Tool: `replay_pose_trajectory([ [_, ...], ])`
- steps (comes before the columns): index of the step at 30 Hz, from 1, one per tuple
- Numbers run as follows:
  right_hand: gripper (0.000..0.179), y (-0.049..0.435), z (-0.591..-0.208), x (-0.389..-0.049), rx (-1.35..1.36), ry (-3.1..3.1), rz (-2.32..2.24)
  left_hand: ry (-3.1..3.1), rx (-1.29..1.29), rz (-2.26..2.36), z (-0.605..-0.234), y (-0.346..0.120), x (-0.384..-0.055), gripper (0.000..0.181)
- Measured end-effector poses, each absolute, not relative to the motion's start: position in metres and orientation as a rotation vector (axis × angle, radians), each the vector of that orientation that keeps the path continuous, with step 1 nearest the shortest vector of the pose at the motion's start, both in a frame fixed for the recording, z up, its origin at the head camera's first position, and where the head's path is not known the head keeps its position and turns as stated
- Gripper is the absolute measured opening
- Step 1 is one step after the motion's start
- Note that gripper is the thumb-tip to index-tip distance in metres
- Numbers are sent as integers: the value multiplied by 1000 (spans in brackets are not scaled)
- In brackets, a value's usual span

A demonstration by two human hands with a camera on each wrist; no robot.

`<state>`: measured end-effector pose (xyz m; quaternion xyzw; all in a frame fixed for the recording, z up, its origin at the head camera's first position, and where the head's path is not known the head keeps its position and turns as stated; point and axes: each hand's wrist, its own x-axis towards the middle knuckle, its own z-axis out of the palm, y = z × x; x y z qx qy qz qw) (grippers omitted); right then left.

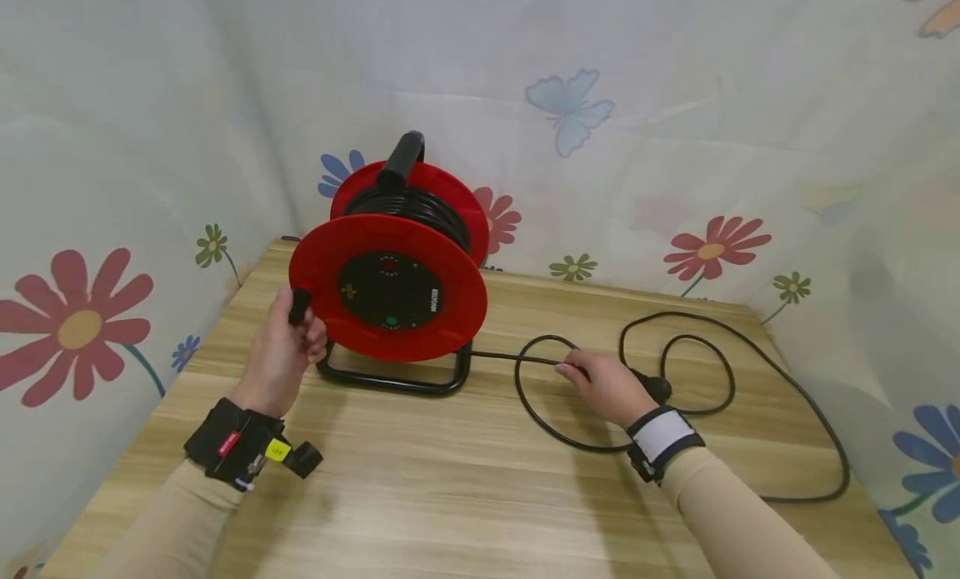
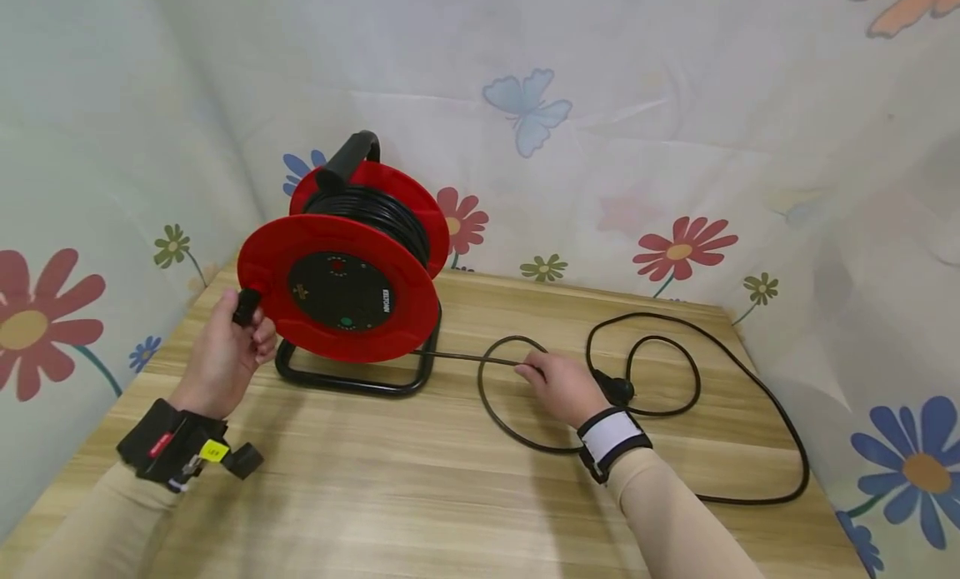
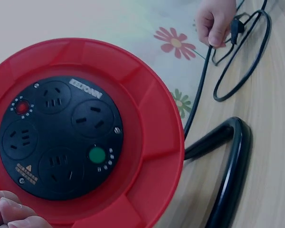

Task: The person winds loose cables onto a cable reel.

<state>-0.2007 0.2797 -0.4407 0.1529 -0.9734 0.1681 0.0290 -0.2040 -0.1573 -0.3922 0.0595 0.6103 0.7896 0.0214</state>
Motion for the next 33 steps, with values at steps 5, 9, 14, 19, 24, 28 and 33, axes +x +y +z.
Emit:
replay_pose_trajectory([
  [5, 25, 279, -442, -200, 484, -3005, 527, 1897, 236, 2468, -385, -153, -203, 46],
  [9, 27, 280, -442, -201, 498, -3004, 540, 1911, 263, 2491, -381, -150, -204, 46],
  [14, 32, 290, -442, -197, 459, -3028, 554, 1908, 289, 2534, -377, -149, -204, 45],
  [19, 41, 303, -437, -191, 404, -3053, 534, 1887, 288, 2553, -376, -150, -204, 45],
  [24, 47, 325, -431, -185, 389, -3040, 513, 1899, 271, 2541, -375, -150, -205, 45],
  [28, 52, 348, -423, -179, 322, -3080, 487, 1903, 269, 2539, -376, -150, -204, 45],
  [33, 57, 382, -411, -173, 199, -3084, 372, 1912, 250, 2536, -376, -150, -204, 45],
])
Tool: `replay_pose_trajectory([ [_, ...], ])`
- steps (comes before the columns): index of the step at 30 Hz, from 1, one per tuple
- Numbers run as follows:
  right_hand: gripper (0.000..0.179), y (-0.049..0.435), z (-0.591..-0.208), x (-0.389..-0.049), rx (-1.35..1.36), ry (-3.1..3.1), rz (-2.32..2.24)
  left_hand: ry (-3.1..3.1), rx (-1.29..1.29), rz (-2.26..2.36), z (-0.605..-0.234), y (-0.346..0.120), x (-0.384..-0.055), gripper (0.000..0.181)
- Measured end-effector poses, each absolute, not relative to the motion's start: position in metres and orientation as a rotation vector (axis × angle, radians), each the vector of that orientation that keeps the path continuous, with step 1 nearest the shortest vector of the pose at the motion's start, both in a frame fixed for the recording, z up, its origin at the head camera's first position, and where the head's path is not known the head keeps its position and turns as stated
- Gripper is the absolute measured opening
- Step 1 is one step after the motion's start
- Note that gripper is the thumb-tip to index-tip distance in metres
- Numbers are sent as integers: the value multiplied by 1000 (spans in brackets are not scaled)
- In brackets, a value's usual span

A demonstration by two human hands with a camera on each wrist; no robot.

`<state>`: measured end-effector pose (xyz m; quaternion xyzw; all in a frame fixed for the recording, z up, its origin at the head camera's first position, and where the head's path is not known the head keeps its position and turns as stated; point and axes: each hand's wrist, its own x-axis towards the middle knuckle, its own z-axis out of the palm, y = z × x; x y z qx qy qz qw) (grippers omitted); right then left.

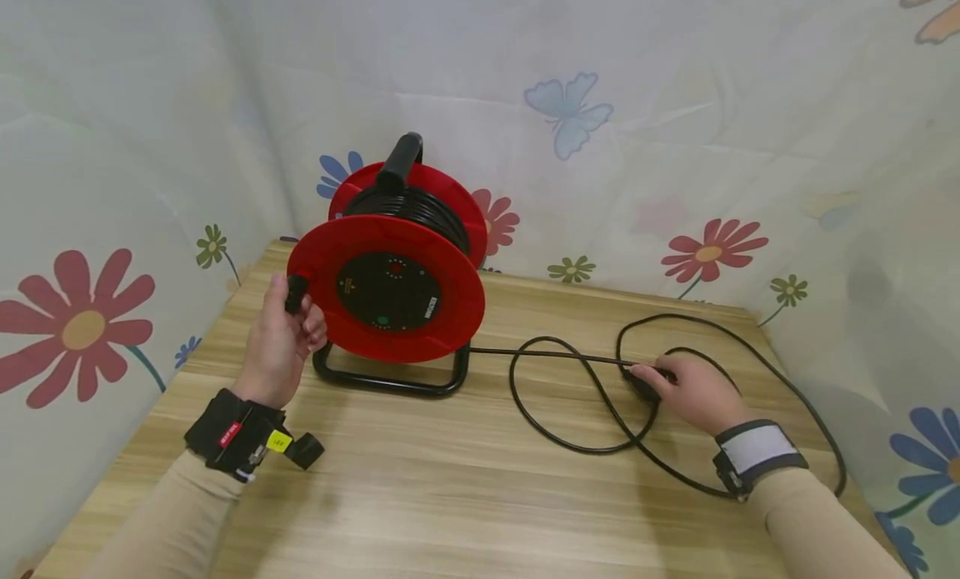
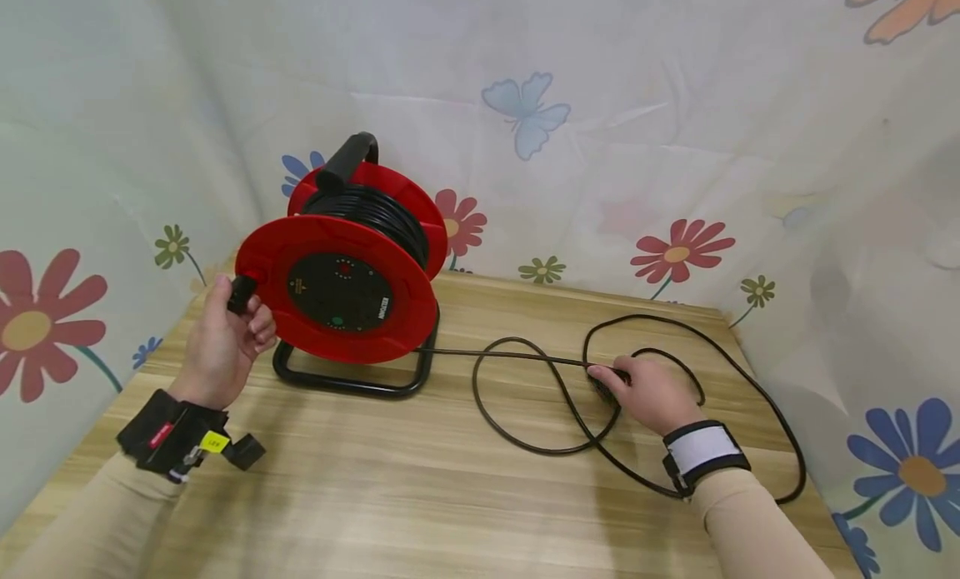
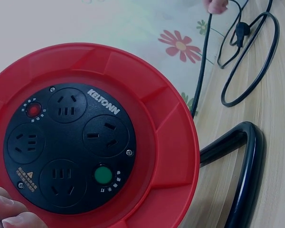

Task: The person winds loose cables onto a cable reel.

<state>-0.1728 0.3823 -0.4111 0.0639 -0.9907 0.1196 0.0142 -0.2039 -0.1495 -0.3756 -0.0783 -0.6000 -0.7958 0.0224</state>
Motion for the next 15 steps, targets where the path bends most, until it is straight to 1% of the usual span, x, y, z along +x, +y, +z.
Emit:
replay_pose_trajectory([
  [4, 54, 405, -405, -164, 121, -3046, 398, -1861, -233, -2464, -376, -149, -204, 46],
  [8, 48, 414, -404, -159, 147, -3000, 402, -1826, -246, -2479, -376, -149, -204, 45],
  [15, 52, 412, -409, -158, 137, -3001, 376, -1826, -255, -2486, -373, -147, -203, 43],
])
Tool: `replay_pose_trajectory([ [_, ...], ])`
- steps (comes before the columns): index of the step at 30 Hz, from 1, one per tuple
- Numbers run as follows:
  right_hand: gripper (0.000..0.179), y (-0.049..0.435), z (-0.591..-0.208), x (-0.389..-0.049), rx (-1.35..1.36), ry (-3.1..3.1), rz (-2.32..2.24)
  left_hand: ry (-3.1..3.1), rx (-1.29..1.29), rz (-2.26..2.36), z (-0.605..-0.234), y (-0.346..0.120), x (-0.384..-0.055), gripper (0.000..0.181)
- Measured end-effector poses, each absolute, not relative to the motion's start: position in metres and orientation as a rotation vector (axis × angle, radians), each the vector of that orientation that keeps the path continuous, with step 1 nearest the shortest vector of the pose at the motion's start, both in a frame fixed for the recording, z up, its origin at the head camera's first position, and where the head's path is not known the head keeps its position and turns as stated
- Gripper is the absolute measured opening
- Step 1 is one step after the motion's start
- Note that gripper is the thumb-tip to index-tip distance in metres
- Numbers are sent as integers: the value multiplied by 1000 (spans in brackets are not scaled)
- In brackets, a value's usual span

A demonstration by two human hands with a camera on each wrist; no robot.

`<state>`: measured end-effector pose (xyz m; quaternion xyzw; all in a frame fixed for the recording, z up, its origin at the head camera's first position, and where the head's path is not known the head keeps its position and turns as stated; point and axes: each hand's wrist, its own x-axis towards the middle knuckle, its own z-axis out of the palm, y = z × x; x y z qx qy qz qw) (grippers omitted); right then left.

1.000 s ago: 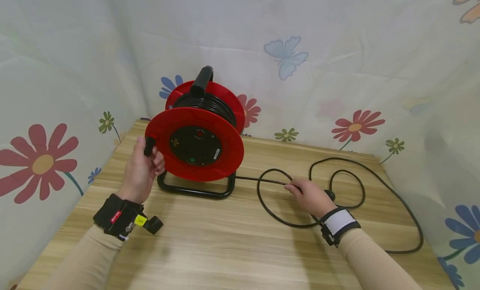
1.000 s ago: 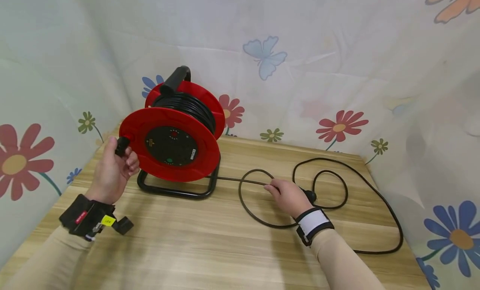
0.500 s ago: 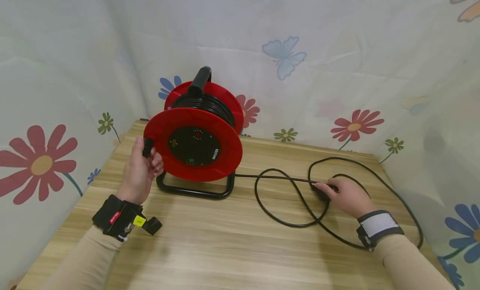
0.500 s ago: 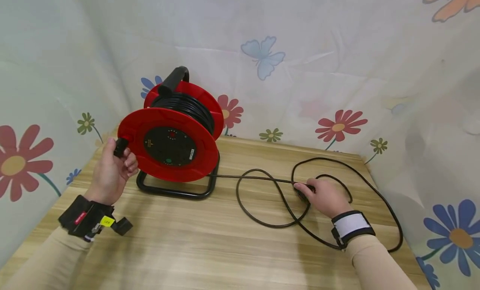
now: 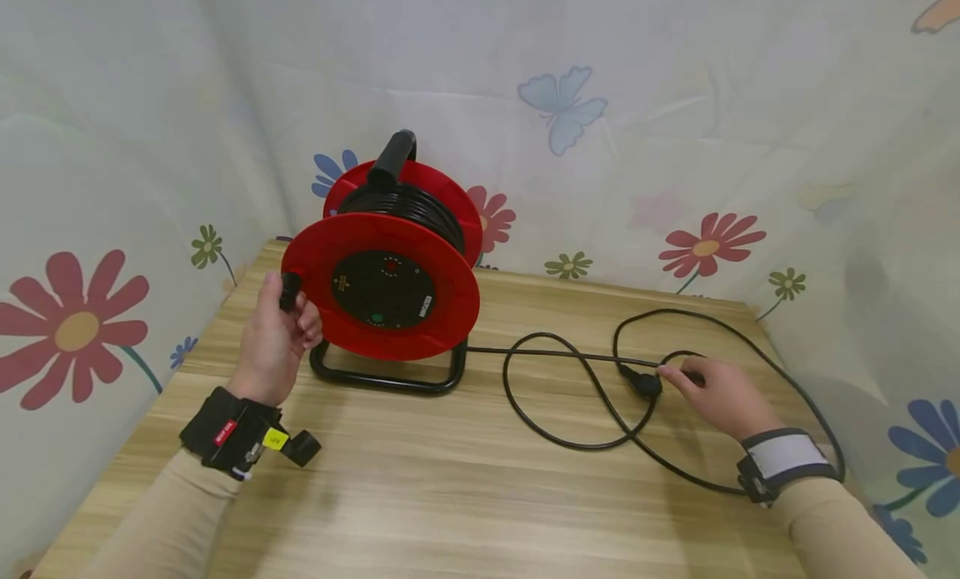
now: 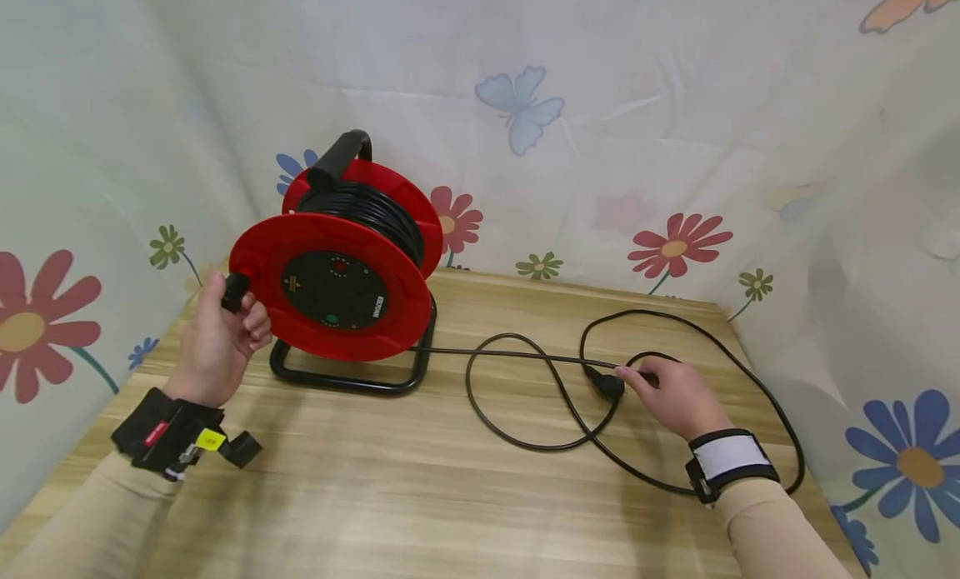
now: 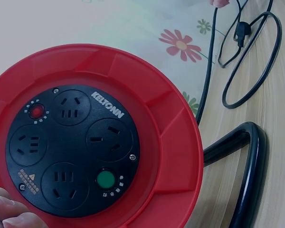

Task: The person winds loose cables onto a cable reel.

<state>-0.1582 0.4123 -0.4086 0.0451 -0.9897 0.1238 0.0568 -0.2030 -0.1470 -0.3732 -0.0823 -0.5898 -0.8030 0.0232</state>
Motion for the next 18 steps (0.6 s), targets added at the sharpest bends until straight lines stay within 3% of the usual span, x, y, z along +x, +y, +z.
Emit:
replay_pose_trajectory([
  [5, 56, 409, -412, -160, 121, -3032, 380, -1901, -245, -2431, -369, -147, -203, 44],
  [18, 47, 399, -420, -163, 219, -2995, 376, -1993, -251, -2339, -347, -142, -204, 47],
])
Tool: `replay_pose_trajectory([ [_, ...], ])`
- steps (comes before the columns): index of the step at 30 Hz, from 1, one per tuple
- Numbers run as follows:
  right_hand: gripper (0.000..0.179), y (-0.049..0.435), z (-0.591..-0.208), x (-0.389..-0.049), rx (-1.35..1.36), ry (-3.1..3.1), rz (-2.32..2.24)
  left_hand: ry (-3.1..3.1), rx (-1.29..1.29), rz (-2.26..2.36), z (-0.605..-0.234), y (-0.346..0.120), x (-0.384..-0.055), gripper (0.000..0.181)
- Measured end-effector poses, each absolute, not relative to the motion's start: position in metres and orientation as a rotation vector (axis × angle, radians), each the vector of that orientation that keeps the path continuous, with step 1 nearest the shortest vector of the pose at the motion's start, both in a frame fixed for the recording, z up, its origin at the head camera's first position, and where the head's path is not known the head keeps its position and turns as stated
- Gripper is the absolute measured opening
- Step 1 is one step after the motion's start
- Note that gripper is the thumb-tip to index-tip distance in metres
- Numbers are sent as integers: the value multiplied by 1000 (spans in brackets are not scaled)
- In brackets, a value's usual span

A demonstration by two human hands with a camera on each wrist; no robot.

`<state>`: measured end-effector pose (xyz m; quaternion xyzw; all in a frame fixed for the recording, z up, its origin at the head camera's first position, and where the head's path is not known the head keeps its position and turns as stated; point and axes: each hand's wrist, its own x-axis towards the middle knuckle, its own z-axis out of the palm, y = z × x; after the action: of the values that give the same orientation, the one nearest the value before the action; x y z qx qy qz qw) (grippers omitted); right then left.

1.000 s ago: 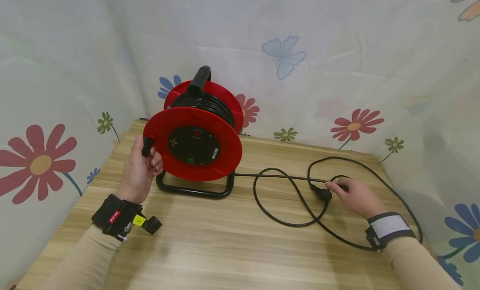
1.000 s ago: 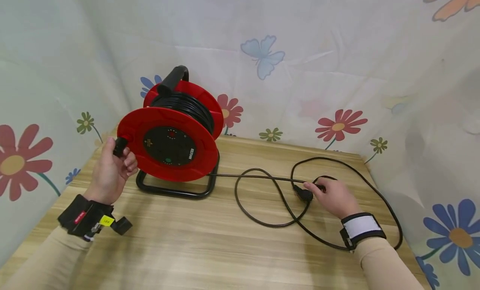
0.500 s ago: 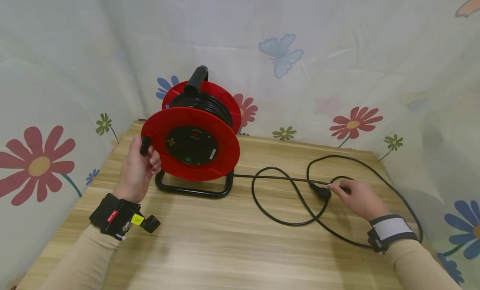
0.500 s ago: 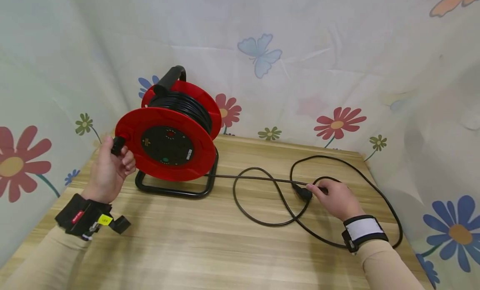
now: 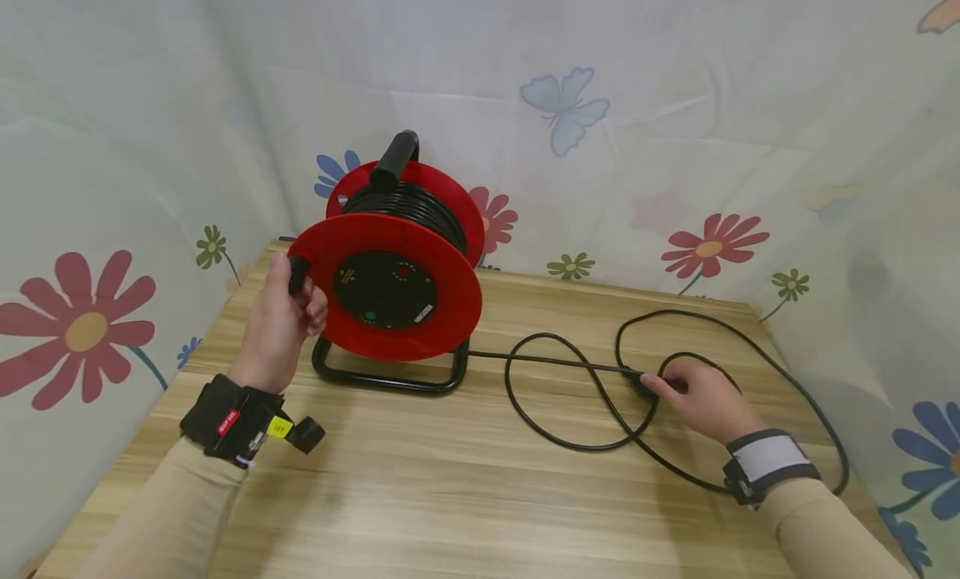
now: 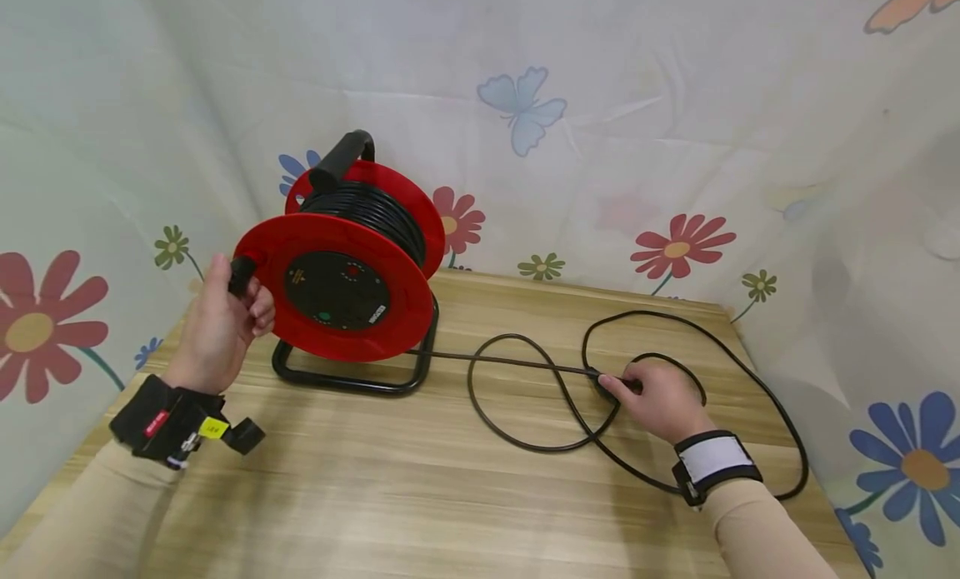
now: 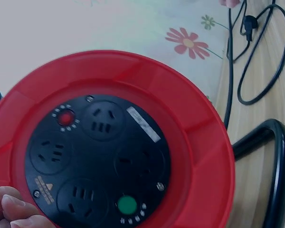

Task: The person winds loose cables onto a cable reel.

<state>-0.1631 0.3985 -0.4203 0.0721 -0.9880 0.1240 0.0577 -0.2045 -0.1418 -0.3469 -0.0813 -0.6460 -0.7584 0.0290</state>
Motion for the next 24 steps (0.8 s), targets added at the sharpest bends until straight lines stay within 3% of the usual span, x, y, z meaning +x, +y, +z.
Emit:
replay_pose_trajectory([
  [24, 46, 367, -423, -169, 314, -3000, 390, -2214, -211, -2001, -320, -122, -204, 53],
])
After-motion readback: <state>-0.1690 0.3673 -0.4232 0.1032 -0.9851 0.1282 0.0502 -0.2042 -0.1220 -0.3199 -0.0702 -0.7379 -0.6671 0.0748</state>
